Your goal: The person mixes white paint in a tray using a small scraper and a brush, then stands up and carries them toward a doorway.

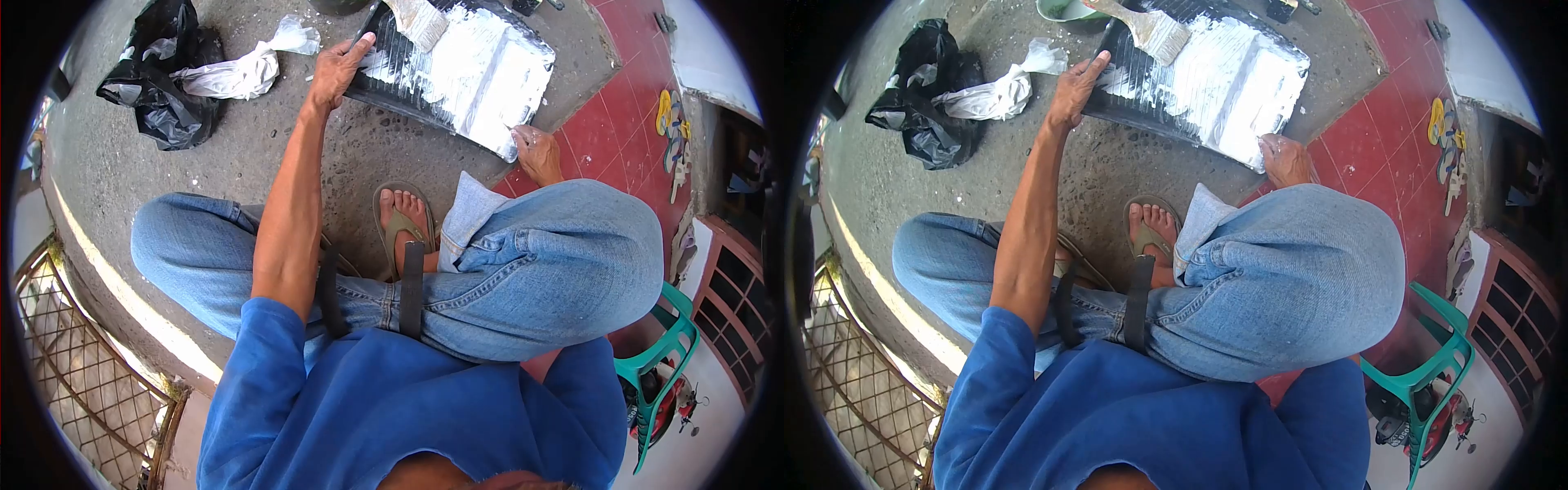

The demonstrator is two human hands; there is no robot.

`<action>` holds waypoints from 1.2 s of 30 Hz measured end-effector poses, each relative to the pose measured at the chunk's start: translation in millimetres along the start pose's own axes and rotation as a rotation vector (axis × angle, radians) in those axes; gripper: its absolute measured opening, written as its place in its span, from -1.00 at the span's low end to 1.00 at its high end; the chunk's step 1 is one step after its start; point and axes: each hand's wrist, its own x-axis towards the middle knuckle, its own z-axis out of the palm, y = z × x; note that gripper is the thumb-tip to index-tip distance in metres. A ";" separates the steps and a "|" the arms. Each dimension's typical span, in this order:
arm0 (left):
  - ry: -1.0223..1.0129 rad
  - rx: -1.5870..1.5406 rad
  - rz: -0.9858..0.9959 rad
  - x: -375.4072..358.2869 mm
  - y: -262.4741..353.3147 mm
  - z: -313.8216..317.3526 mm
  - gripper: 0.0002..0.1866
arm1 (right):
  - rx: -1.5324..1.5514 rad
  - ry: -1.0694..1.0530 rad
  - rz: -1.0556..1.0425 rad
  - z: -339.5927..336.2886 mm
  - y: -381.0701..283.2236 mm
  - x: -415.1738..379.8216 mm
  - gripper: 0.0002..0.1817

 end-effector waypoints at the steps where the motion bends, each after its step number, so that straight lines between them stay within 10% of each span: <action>1: -0.005 -0.015 -0.008 0.9 -1.2 -0.8 -0.42 | 0.000 -0.040 -0.004 -1.2 -4.2 -3.9 -0.73; 17: -0.039 0.038 -0.017 -4.7 4.7 2.7 -0.48 | 0.055 0.068 0.219 -3.9 3.7 -11.6 -0.70; 20: -0.027 0.036 -0.003 -5.7 5.3 5.3 -0.48 | 0.066 0.022 -0.035 11.5 10.1 -19.4 -0.68; 27: -0.037 0.063 -0.019 -5.6 7.3 6.4 -0.47 | -0.042 0.206 0.106 -5.6 4.4 -8.7 -0.71; 36: -0.037 0.043 -0.002 -3.8 1.8 4.4 -0.50 | 0.360 -0.070 0.506 7.4 -33.0 -20.3 -0.68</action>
